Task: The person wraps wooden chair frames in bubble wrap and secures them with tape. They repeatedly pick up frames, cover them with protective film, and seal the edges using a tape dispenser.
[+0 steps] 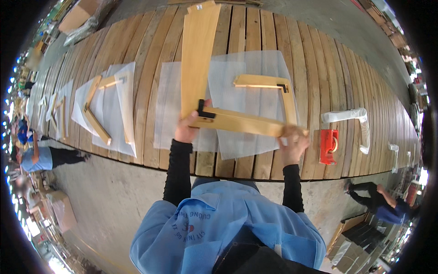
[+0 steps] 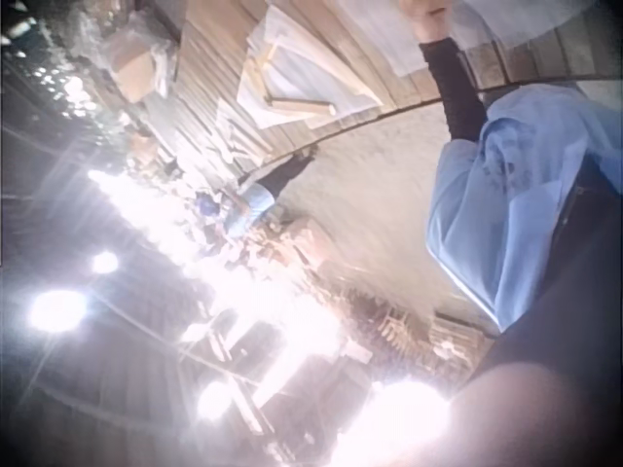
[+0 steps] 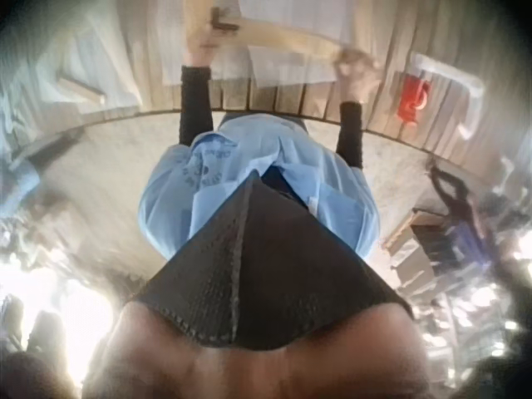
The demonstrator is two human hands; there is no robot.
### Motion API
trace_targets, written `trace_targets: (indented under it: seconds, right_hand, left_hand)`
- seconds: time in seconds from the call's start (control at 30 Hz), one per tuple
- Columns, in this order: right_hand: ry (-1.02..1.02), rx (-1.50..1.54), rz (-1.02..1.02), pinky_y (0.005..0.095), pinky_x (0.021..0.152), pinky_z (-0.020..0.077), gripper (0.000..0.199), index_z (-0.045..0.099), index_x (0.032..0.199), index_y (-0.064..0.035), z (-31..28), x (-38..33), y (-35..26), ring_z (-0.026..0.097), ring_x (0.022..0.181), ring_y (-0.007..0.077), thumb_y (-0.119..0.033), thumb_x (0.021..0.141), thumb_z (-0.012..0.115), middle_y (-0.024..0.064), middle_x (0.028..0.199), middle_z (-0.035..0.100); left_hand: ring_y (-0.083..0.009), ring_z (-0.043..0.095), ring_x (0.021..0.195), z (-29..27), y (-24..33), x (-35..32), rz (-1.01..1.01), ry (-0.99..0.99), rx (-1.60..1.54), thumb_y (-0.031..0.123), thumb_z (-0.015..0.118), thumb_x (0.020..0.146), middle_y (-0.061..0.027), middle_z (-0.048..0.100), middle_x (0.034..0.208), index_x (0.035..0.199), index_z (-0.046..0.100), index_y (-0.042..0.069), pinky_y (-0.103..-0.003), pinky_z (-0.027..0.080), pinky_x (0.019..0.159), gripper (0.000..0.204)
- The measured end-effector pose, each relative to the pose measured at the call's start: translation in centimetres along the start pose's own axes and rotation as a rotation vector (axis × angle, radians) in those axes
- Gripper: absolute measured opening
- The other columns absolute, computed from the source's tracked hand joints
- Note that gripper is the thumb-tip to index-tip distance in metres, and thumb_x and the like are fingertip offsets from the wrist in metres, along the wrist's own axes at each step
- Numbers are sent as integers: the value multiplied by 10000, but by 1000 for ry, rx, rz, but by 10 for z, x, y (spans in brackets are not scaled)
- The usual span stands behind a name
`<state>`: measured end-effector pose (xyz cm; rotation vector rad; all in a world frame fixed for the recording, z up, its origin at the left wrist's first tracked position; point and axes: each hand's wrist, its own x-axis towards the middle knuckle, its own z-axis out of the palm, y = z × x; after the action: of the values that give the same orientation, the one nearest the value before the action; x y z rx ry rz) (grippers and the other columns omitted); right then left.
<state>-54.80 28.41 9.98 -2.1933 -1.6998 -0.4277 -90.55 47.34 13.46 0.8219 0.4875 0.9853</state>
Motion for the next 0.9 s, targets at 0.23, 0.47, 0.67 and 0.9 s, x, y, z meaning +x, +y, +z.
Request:
trace_targets:
  seconds: [0.23, 0.47, 0.67, 0.9]
  right_hand:
    - [117, 2026, 800, 515, 1138, 352, 681, 434, 1460, -124, 4, 36, -100, 478, 1336, 274, -572, 973, 595, 86, 1413, 532]
    - [550, 2041, 697, 417, 1090, 426, 712, 480, 1373, -75, -84, 149, -177, 541, 1253, 266, -668, 979, 511, 129, 1259, 595]
    - [742, 1608, 1004, 337, 799, 531, 605, 545, 1139, -8, -77, 140, -127, 637, 865, 216, -594, 990, 574, 123, 915, 640]
    - [719, 1350, 1115, 366, 707, 569, 428, 535, 1130, -40, -31, 134, -90, 662, 713, 222, -415, 982, 678, 95, 780, 621]
  left_hand:
    - [-288, 484, 1380, 93, 35, 59, 56, -76, -317, 213, 630, 981, -162, 444, 1548, 1518, 391, 62, -462, 464, 1108, 607]
    - [-250, 488, 1392, 116, 18, 61, -95, -300, -450, 230, 720, 949, -142, 432, 1572, 1526, 389, 76, -412, 483, 1096, 683]
    - [-271, 470, 1382, -110, -90, 87, -137, -38, 420, 296, 630, 1005, -144, 479, 1504, 1456, 441, 37, -396, 368, 1130, 553]
    - [-369, 351, 1456, -87, -21, 62, 471, 559, 1185, 262, 686, 953, -253, 486, 1440, 1384, 494, 14, -584, 236, 1186, 533]
